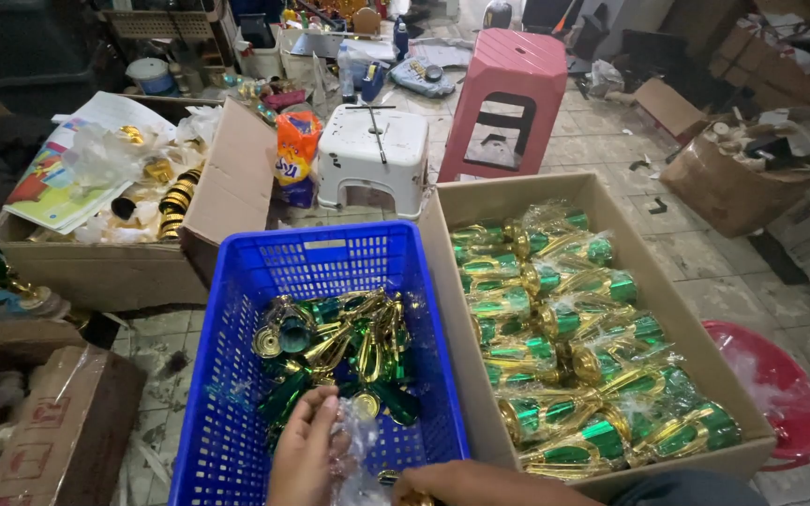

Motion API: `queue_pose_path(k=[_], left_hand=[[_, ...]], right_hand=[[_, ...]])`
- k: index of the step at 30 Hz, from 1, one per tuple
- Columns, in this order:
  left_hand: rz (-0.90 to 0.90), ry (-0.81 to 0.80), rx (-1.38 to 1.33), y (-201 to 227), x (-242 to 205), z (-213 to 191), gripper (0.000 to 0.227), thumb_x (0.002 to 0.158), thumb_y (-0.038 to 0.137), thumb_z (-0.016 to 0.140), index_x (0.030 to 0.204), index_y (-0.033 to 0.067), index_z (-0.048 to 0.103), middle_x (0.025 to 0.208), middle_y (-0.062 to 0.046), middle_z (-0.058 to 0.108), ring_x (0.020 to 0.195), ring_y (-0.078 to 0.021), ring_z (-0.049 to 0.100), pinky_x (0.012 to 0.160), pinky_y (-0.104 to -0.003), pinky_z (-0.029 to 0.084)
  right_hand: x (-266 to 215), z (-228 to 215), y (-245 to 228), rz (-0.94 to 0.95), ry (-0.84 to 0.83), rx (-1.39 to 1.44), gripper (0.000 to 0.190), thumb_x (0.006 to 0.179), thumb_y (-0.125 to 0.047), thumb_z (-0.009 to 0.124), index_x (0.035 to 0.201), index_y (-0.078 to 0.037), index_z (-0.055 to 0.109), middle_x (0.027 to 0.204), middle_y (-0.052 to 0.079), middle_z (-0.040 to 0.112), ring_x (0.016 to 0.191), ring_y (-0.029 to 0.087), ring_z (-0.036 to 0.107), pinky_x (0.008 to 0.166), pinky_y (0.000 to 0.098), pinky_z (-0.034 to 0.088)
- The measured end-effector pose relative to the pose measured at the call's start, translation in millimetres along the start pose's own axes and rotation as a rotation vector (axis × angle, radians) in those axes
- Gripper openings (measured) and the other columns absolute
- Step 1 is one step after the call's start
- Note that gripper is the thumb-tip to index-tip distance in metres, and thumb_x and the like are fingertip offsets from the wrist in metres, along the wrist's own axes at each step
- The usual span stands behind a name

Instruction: The person places green and gold trophy components into a blue crate and assembles them by hand.

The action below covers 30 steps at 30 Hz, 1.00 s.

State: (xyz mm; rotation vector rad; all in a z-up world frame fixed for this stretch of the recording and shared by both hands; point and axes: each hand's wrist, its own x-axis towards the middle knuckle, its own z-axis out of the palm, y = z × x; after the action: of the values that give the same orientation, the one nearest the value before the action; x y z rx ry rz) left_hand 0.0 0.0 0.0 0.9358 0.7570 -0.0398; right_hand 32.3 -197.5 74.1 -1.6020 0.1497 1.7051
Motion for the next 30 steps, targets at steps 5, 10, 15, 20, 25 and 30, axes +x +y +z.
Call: queue_pose_path(k=[5,10,15,20,25,30], left_hand=[[0.061,0.025,0.081,23,-16,0,0.020,0.103,0.018,0.061,0.118,0.0067,0.065,0.089,-0.011,0.056,0.063,-0.0207,0.044,0.048,-0.032,0.035],[0.177,0.107,0.412,33,-34,10,0.028,0.087,0.013,0.080,0.112,0.0100,0.069,0.110,-0.007,0.070,0.074,-0.0213,0.059,0.067,-0.034,0.051],[0.172,0.018,0.539,12,-30,10,0.025,0.086,0.009,0.080,0.109,0.0149,0.072,0.119,-0.005,0.079,0.102,-0.0227,0.080,0.084,-0.034,0.062],[0.087,-0.115,0.424,1,-31,13,0.020,0.088,0.002,0.079,0.105,0.0079,0.072,0.108,-0.010,0.081,0.067,-0.0209,0.064,0.061,-0.031,0.050],[0.026,-0.142,0.353,2,-28,8,0.016,0.092,0.001,0.079,0.103,0.0043,0.069,0.093,-0.010,0.068,0.047,-0.0214,0.045,0.051,-0.033,0.042],[0.125,-0.036,0.256,16,-29,4,0.016,0.089,-0.012,0.075,0.099,-0.0005,0.069,0.078,-0.023,0.076,0.057,-0.0295,0.063,0.051,-0.038,0.049]], right_hand=[[-1,-10,10,-0.193,-0.006,-0.621,0.043,0.101,-0.042,0.048,0.141,-0.028,0.050,0.145,0.004,0.056,0.121,0.021,0.058,0.098,0.0296,0.042],[-64,16,-12,-0.264,0.096,-0.528,0.051,0.089,-0.041,0.064,0.139,-0.033,0.054,0.145,-0.004,0.058,0.120,0.009,0.061,0.098,0.0269,0.048],[40,-9,9,-0.235,0.308,0.247,0.046,0.082,-0.016,0.070,0.128,-0.013,0.073,0.139,0.000,0.058,0.119,0.014,0.066,0.103,0.0283,0.051],[26,-9,39,-0.671,-0.004,-0.266,0.032,0.099,-0.032,0.058,0.127,-0.019,0.057,0.155,0.005,0.034,0.128,0.019,0.052,0.106,0.0315,0.042],[11,-2,30,-0.659,0.008,-0.464,0.038,0.098,-0.037,0.057,0.133,-0.022,0.052,0.155,0.005,0.034,0.128,0.018,0.052,0.103,0.0302,0.042],[-34,12,3,-0.436,0.047,-0.408,0.039,0.097,-0.038,0.055,0.135,-0.028,0.054,0.148,-0.001,0.044,0.125,0.013,0.054,0.103,0.0247,0.040]])
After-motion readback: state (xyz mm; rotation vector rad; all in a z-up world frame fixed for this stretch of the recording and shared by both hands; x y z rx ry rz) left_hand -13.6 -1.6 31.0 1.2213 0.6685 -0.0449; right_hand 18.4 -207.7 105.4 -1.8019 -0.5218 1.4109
